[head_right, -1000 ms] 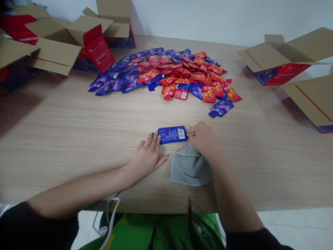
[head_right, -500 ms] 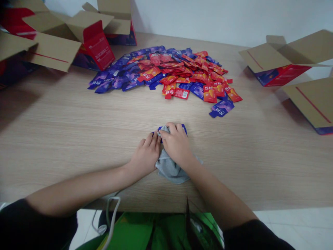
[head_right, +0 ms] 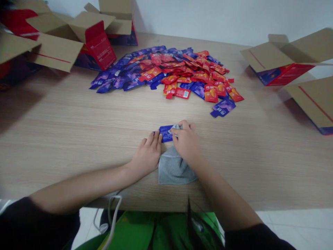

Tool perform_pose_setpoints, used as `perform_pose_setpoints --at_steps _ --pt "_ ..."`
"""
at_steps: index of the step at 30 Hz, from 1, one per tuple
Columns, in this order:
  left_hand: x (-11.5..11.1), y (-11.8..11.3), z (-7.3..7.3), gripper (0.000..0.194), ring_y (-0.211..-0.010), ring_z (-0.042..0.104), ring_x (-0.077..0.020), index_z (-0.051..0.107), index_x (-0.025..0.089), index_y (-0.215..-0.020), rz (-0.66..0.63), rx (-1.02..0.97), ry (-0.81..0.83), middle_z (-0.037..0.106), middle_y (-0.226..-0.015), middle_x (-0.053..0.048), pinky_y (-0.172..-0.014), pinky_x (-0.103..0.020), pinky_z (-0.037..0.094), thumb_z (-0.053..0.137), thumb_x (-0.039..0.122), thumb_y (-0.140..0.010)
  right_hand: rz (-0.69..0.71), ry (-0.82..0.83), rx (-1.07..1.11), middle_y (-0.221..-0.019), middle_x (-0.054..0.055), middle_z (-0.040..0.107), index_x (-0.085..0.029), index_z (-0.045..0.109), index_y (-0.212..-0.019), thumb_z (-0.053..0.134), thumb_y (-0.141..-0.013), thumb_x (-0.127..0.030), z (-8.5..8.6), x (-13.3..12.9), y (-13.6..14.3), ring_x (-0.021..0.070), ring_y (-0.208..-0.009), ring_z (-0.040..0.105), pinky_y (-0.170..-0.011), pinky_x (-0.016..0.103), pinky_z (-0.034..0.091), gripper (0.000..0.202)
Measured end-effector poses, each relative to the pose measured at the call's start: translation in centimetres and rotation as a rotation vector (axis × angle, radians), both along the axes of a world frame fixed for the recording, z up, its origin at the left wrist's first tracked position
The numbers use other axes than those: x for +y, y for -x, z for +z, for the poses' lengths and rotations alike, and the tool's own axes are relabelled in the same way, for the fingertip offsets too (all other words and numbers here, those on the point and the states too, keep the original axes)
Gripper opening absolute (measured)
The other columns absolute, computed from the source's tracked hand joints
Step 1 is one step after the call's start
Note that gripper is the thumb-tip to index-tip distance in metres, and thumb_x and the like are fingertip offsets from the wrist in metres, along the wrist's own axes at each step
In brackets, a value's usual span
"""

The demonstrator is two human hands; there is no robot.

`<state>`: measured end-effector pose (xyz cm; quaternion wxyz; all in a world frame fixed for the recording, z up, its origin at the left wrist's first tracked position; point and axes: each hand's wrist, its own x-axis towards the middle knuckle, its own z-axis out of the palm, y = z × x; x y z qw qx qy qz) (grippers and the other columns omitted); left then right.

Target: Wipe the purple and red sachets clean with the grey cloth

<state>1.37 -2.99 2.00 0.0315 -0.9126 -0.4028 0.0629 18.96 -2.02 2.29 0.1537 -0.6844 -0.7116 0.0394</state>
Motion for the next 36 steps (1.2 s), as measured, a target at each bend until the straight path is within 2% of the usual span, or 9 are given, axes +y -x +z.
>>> perform_pose_setpoints --at_steps 4,8,13,21,27,29,32,34,36 --pt "0.0 0.0 0.0 0.070 -0.134 0.042 -0.0408 0.038 -0.010 -0.144 -0.006 -0.021 0.003 0.037 -0.150 -0.032 -0.096 -0.043 0.042 0.043 0.041 -0.096 -0.033 0.018 -0.002 -0.116 0.012 0.058 -0.022 0.078 -0.106 0.052 -0.091 -0.026 0.1 0.2 -1.8 0.0262 -0.100 0.050 -0.089 0.041 0.044 0.030" --pt "0.0 0.0 0.0 0.074 -0.135 0.042 -0.0408 0.039 -0.010 -0.144 -0.002 -0.031 -0.001 0.038 -0.150 -0.032 -0.096 -0.044 0.043 0.040 0.048 -0.098 -0.013 0.065 -0.023 -0.105 0.013 0.060 -0.019 0.077 -0.108 0.052 -0.090 -0.022 0.3 0.4 -2.9 0.0250 -0.097 0.054 -0.091 0.041 0.042 0.031" --pt "0.1 0.0 0.2 0.075 -0.135 0.041 -0.0409 0.038 -0.010 -0.144 -0.004 -0.033 0.004 0.036 -0.150 -0.033 -0.095 -0.044 0.043 0.039 0.049 -0.098 -0.048 0.119 -0.097 -0.099 0.012 0.062 -0.020 0.077 -0.107 0.050 -0.090 -0.022 0.8 0.1 -3.0 0.0244 -0.095 0.056 -0.090 0.040 0.042 0.032" --pt "-0.1 -0.1 0.1 0.078 -0.138 0.039 -0.0396 0.039 -0.008 -0.144 0.037 -0.061 0.013 0.036 -0.151 -0.031 -0.100 -0.044 0.041 0.040 0.055 -0.098 -0.073 0.213 -0.217 -0.100 0.016 0.061 -0.017 0.078 -0.100 0.045 -0.094 -0.024 0.9 -0.1 -4.2 0.0272 -0.095 0.056 -0.087 0.041 0.042 0.035" --pt "0.0 0.1 -0.2 0.077 -0.138 0.037 -0.0404 0.039 -0.007 -0.144 0.030 -0.076 0.016 0.034 -0.152 -0.030 -0.102 -0.046 0.039 0.038 0.054 -0.098 -0.069 0.269 -0.162 -0.099 0.015 0.063 -0.017 0.078 -0.102 0.048 -0.091 -0.020 1.5 0.2 -4.9 0.0273 -0.096 0.058 -0.089 0.042 0.042 0.032" --pt "0.2 0.2 -0.4 0.076 -0.138 0.037 -0.0409 0.040 -0.006 -0.144 0.020 -0.098 0.018 0.034 -0.153 -0.030 -0.103 -0.047 0.038 0.039 0.053 -0.097 -0.109 0.209 -0.094 -0.100 0.014 0.063 -0.017 0.077 -0.104 0.049 -0.091 -0.022 2.1 0.4 -4.9 0.0260 -0.096 0.059 -0.090 0.041 0.043 0.032" --pt "0.5 0.4 -0.4 0.072 -0.137 0.038 -0.0401 0.040 -0.005 -0.144 0.007 -0.133 0.029 0.035 -0.153 -0.029 -0.102 -0.047 0.038 0.039 0.050 -0.097 -0.159 -0.030 0.010 -0.110 0.012 0.061 -0.021 0.075 -0.109 0.049 -0.091 -0.026 3.3 0.5 -4.4 0.0262 -0.104 0.057 -0.093 0.042 0.042 0.032" --pt "0.6 0.5 -0.3 0.070 -0.136 0.039 -0.0399 0.041 -0.003 -0.144 -0.003 -0.148 0.028 0.036 -0.152 -0.029 -0.101 -0.047 0.038 0.041 0.048 -0.096 -0.143 -0.160 0.062 -0.116 0.012 0.059 -0.024 0.075 -0.109 0.049 -0.092 -0.028 3.7 0.3 -3.5 0.0273 -0.111 0.054 -0.096 0.043 0.041 0.031" --pt "0.6 0.6 -0.3 0.069 -0.136 0.038 -0.0409 0.043 -0.001 -0.142 -0.016 -0.146 0.026 0.036 -0.152 -0.030 -0.100 -0.047 0.038 0.047 0.047 -0.093 -0.074 -0.188 0.108 -0.117 0.011 0.058 -0.025 0.074 -0.107 0.050 -0.093 -0.030 3.4 0.0 -2.1 0.0272 -0.112 0.054 -0.097 0.044 0.041 0.028"
